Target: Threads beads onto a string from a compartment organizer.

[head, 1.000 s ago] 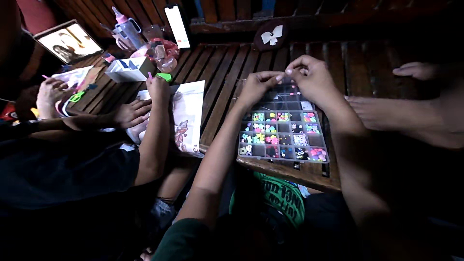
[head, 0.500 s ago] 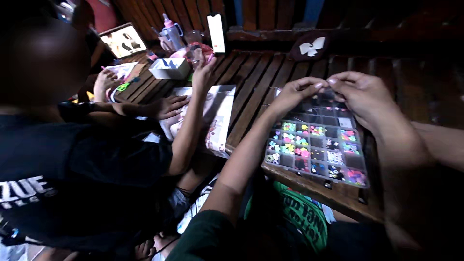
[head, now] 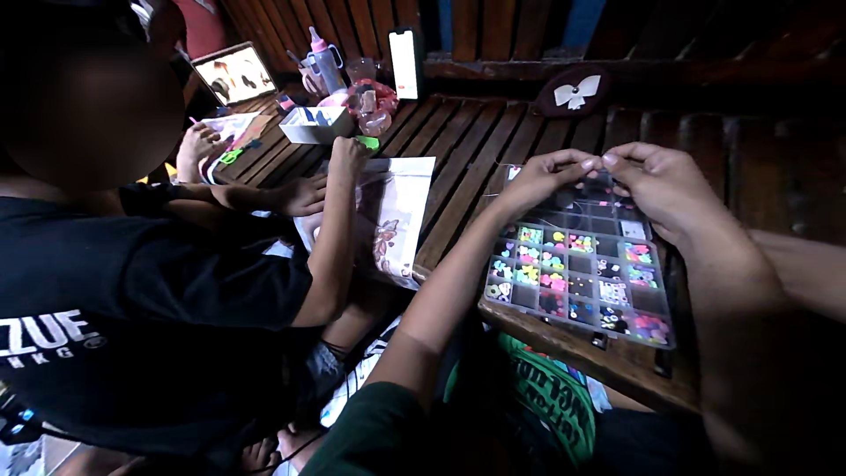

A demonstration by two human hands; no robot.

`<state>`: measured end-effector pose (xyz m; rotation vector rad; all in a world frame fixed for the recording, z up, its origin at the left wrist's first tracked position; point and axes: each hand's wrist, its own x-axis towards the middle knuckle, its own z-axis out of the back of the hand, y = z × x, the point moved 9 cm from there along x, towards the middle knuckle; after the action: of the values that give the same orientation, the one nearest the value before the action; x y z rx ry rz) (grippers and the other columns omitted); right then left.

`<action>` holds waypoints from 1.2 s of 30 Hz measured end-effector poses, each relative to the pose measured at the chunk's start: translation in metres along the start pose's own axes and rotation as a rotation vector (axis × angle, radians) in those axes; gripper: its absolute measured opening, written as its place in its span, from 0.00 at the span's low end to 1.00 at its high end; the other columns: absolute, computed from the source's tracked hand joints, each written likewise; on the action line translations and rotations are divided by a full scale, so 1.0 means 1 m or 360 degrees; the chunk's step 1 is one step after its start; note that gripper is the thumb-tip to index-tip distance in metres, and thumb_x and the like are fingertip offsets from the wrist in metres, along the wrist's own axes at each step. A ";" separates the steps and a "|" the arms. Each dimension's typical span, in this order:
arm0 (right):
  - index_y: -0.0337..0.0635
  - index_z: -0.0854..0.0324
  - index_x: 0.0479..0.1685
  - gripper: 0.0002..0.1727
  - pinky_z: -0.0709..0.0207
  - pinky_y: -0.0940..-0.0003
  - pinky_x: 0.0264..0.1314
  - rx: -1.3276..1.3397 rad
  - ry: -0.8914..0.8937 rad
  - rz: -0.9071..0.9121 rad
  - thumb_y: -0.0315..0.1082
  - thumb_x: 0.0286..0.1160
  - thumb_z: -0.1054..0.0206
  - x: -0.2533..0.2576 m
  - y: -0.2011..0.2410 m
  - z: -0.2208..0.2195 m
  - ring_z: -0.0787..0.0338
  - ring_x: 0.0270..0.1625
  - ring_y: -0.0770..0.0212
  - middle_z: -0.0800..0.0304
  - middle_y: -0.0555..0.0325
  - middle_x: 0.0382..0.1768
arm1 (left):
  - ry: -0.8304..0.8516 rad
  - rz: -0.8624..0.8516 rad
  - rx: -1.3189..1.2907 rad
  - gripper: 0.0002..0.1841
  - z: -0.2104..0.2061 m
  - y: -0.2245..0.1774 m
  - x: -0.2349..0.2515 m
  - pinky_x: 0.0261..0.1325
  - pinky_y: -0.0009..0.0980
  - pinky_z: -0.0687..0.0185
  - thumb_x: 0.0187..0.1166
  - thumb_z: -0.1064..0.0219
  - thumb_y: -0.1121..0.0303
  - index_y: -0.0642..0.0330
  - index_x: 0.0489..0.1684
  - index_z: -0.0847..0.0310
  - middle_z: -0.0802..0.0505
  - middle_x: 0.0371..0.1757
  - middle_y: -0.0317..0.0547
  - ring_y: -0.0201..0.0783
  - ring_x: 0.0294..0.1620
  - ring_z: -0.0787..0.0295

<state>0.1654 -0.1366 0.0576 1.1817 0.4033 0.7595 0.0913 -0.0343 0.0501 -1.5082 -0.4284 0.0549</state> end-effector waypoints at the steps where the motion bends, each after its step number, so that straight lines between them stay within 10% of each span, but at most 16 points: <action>1: 0.37 0.22 0.57 0.12 0.33 0.82 0.38 -0.0006 -0.0006 -0.0002 0.36 0.91 0.43 0.000 0.000 0.000 0.29 0.33 0.81 0.22 0.63 0.40 | -0.0004 0.0001 0.0006 0.09 0.000 0.000 0.000 0.48 0.24 0.19 0.88 0.44 0.78 0.75 0.51 0.18 0.12 0.42 0.43 0.26 0.39 0.18; 36: 0.34 0.18 0.54 0.09 0.24 0.83 0.50 0.0081 -0.0119 0.0316 0.27 0.82 0.34 0.000 0.017 0.006 0.20 0.42 0.80 0.15 0.58 0.47 | -0.0126 0.0045 -0.0096 0.10 0.010 0.004 -0.001 0.48 0.23 0.16 0.90 0.45 0.74 0.69 0.48 0.18 0.13 0.38 0.37 0.25 0.38 0.16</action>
<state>0.1639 -0.1382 0.0755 1.3071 0.2464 0.8777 0.0880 -0.0248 0.0463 -1.5753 -0.4753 0.1253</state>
